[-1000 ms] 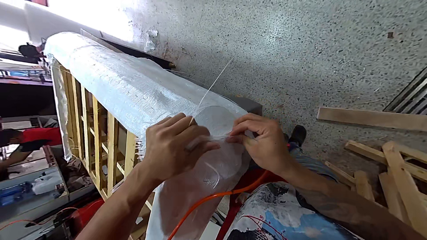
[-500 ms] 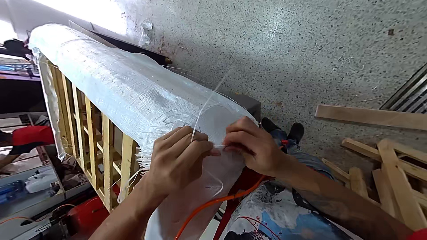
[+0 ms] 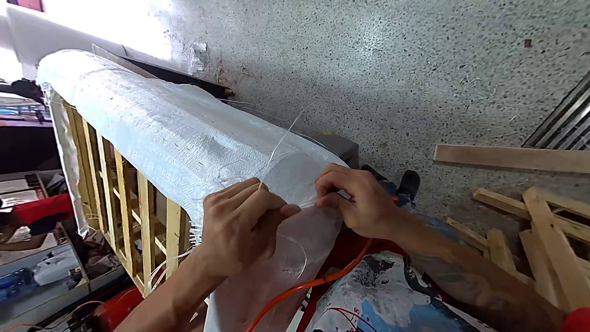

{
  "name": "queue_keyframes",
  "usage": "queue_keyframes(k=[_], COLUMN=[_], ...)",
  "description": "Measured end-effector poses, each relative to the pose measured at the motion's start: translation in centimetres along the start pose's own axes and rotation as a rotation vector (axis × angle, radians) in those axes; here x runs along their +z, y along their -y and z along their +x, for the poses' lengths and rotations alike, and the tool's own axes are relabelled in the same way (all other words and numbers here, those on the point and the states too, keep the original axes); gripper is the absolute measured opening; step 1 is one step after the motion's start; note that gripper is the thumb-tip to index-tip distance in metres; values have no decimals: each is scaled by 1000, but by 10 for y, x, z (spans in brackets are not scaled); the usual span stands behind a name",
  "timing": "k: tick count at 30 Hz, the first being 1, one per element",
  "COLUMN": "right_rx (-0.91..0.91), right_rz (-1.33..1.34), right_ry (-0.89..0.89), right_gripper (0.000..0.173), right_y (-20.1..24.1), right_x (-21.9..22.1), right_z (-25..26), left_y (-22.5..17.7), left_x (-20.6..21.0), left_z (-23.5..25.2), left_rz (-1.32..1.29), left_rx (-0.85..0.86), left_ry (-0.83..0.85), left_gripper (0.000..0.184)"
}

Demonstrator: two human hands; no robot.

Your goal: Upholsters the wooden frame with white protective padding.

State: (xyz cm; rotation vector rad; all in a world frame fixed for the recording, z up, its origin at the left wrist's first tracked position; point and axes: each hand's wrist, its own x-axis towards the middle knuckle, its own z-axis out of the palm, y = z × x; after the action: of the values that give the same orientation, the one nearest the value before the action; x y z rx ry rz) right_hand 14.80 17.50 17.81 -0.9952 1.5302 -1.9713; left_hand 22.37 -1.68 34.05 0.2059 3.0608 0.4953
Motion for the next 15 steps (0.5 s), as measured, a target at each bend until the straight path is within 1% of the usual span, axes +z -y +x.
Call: queue_keyframes(k=[2, 5, 8, 10, 11, 13, 15], right_rx=[51, 137, 196, 212, 218, 227, 226], right_rz=[-22, -93, -134, -137, -148, -178, -171], right_ry=[-31, -151, -177, -142, -122, -105, -75], right_gripper=[18, 15, 13, 12, 13, 13, 13], right_y=[5, 13, 21, 24, 24, 26, 26], right_x=[5, 19, 25, 21, 19, 18, 15], right_z=[0, -1, 1, 2, 3, 3, 0], left_y=[0, 3, 4, -5, -13, -32, -38], left_x=[0, 0, -4, -5, -5, -2, 2], left_z=[1, 3, 12, 25, 32, 40, 42], left_rz=[0, 7, 58, 166, 227, 319, 332], left_rx=[-15, -49, -81, -48, -20, 31, 5], left_ry=[0, 26, 166, 301, 354, 445, 498], left_gripper=[27, 28, 36, 53, 53, 37, 29])
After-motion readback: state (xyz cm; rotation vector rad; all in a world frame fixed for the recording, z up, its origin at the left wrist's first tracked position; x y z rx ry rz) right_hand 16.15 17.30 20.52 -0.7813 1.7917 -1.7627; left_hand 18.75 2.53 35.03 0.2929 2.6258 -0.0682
